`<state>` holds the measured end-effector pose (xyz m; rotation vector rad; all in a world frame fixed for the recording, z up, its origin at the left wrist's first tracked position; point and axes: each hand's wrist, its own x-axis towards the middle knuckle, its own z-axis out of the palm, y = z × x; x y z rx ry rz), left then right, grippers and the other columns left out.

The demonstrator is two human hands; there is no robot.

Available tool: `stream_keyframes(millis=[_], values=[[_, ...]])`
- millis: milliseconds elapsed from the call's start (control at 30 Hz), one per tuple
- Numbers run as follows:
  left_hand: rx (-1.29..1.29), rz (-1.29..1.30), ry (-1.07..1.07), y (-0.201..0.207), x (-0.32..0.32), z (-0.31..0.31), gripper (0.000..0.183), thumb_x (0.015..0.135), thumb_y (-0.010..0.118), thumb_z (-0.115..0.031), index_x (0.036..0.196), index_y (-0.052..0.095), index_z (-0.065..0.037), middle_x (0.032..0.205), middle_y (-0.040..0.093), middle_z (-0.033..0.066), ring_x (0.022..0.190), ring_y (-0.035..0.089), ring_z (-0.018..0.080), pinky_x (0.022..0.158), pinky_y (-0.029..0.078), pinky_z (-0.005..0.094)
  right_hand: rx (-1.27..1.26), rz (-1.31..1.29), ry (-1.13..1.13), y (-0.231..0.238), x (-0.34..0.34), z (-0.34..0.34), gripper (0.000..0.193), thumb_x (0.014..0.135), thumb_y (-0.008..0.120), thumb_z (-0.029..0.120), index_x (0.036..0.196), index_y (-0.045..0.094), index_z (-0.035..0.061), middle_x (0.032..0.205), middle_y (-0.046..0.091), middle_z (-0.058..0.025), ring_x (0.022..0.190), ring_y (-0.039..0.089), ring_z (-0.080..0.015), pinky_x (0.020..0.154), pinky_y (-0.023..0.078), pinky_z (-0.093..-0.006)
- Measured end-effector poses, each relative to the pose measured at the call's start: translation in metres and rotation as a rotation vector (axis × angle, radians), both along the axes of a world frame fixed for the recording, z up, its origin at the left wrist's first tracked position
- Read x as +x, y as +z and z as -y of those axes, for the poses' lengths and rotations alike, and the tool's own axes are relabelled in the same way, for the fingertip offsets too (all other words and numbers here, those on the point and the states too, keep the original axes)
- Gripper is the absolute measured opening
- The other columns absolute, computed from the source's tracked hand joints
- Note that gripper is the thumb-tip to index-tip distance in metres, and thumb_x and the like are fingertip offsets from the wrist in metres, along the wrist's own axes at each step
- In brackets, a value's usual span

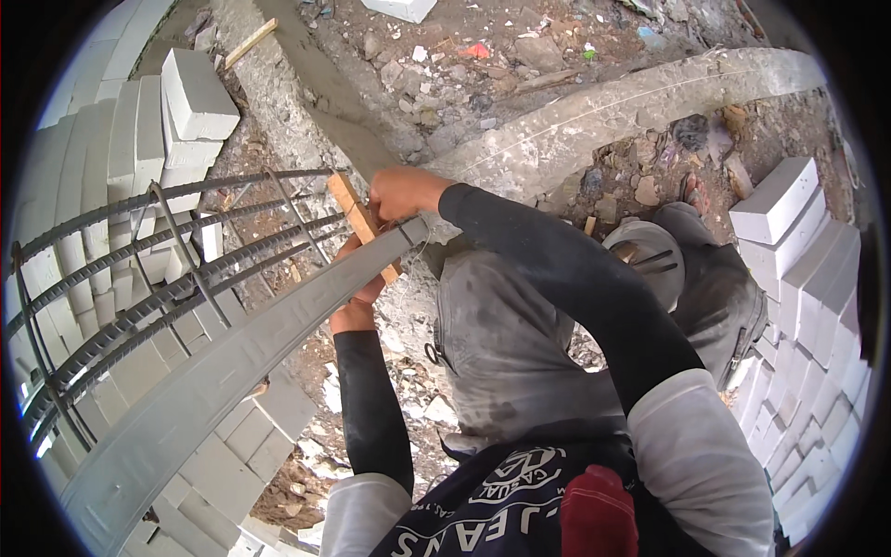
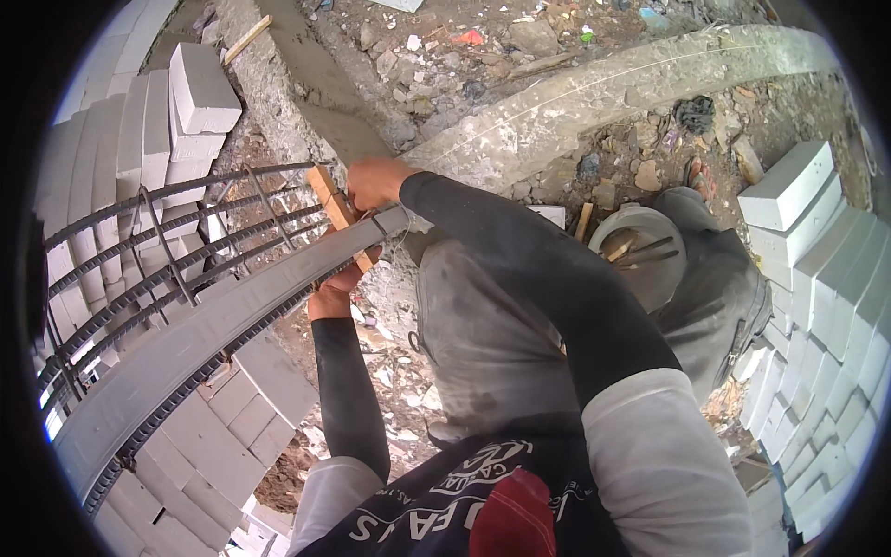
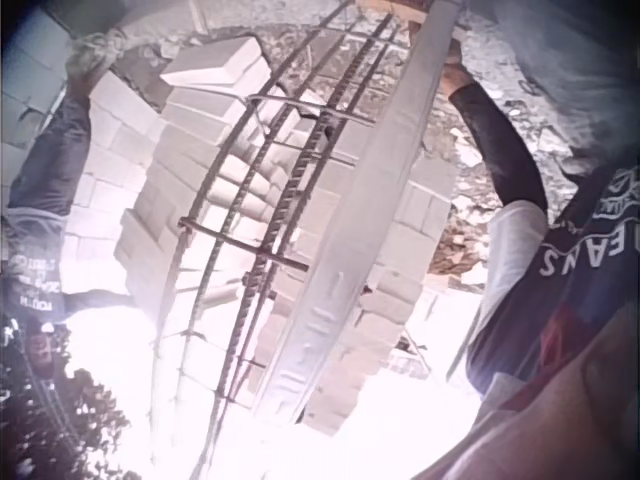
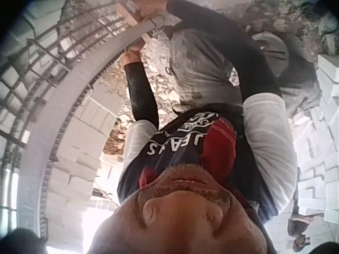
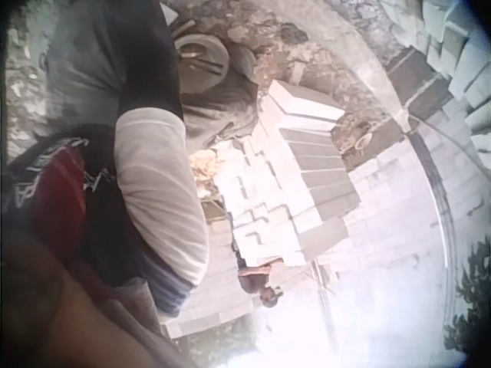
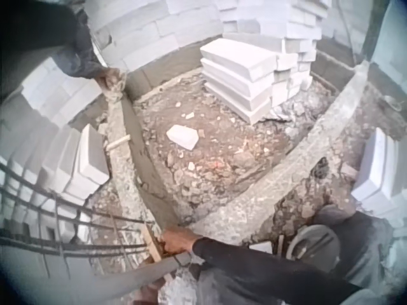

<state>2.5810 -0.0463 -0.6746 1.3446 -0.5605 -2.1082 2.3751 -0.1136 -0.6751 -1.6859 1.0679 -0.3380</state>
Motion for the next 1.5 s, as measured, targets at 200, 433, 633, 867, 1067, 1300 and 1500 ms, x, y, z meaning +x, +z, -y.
stream_keyframes(millis=[200, 433, 633, 867, 1067, 1300, 1500], values=[[-0.065, -0.106, -0.078, -0.047, 0.039, 0.005, 0.064, 0.085, 0.066, -0.035, 0.141, 0.047, -0.010, 0.139, 0.054, 0.0082, 0.124, 0.055, 0.0270, 0.099, 0.048, 0.0522, 0.053, -0.026, -0.184, 0.007, -0.006, -0.011, 0.027, 0.071, 0.067, 0.014, 0.095, 0.078, 0.0151, 0.088, 0.073, -0.0131, 0.084, 0.071, -0.0328, 0.069, 0.055, -0.0433], [-0.159, -0.021, 0.023, -0.070, 0.062, -0.018, 0.085, 0.071, 0.081, -0.040, 0.144, 0.045, -0.014, 0.145, 0.048, 0.0086, 0.130, 0.049, 0.0305, 0.103, 0.042, 0.0570, -0.054, -0.024, -0.156, 0.007, 0.010, -0.017, 0.023, 0.069, 0.067, 0.009, 0.089, 0.078, 0.0109, 0.082, 0.072, -0.0147, 0.076, 0.068, -0.0325, 0.065, 0.050, -0.0463], [-0.634, 1.119, -0.597, -0.028, 0.031, -0.023, 0.060, 0.086, 0.070, -0.040, 0.136, 0.053, -0.010, 0.137, 0.055, 0.0110, 0.118, 0.057, 0.0270, 0.094, 0.048, 0.0474, -0.010, -0.023, -0.183, 0.010, -0.003, -0.023, 0.016, 0.072, 0.069, 0.012, 0.085, 0.076, 0.0078, 0.080, 0.071, -0.0153, 0.077, 0.067, -0.0334, 0.065, 0.050, -0.0454], [-0.736, 0.690, -0.369, -0.098, 0.092, -0.025, 0.048, 0.093, 0.064, -0.026, 0.136, 0.053, -0.008, 0.130, 0.060, 0.0133, 0.113, 0.060, 0.0331, 0.089, 0.052, 0.0436, -0.122, -0.274, -0.070, 0.038, -0.020, -0.021, 0.012, 0.072, 0.071, 0.021, 0.080, 0.077, 0.0147, 0.082, 0.073, -0.0089, 0.081, 0.069, -0.0320, 0.068, 0.052, -0.0446], [-0.670, 1.137, -0.440, -0.054, 0.055, -0.037, 0.047, 0.092, 0.061, -0.030, 0.136, 0.054, -0.015, 0.141, 0.051, 0.0205, 0.121, 0.055, 0.0398, 0.095, 0.050, 0.0436, -0.156, -0.265, -0.105, 0.054, -0.035, -0.042, 0.017, 0.085, 0.063, 0.018, 0.095, 0.076, 0.0151, 0.090, 0.073, -0.0093, 0.092, 0.068, -0.0321, 0.084, 0.052, -0.0441], [-0.430, 1.025, -0.123, 0.015, -0.005, -0.057, 0.032, 0.094, 0.054, -0.019, 0.112, 0.060, 0.006, 0.108, 0.064, 0.0193, 0.091, 0.062, 0.0267, 0.082, 0.054, 0.0372, -0.358, -0.321, -0.225, 0.042, -0.036, -0.082, 0.016, 0.088, 0.062, 0.016, 0.096, 0.075, 0.0126, 0.085, 0.073, -0.0110, 0.084, 0.068, -0.0327, 0.085, 0.049, -0.0473], [-0.905, 1.198, -0.045, 0.045, -0.042, -0.090, 0.029, 0.098, 0.055, -0.022, 0.090, 0.059, 0.006, 0.093, 0.059, 0.0237, 0.072, 0.058, 0.0367, 0.068, 0.047, 0.0476, -0.460, -0.467, -0.285, 0.042, -0.035, -0.097, 0.017, 0.086, 0.060, 0.008, 0.091, 0.075, 0.0119, 0.091, 0.072, -0.0088, 0.093, 0.066, -0.0279, 0.098, 0.034, -0.0600]])
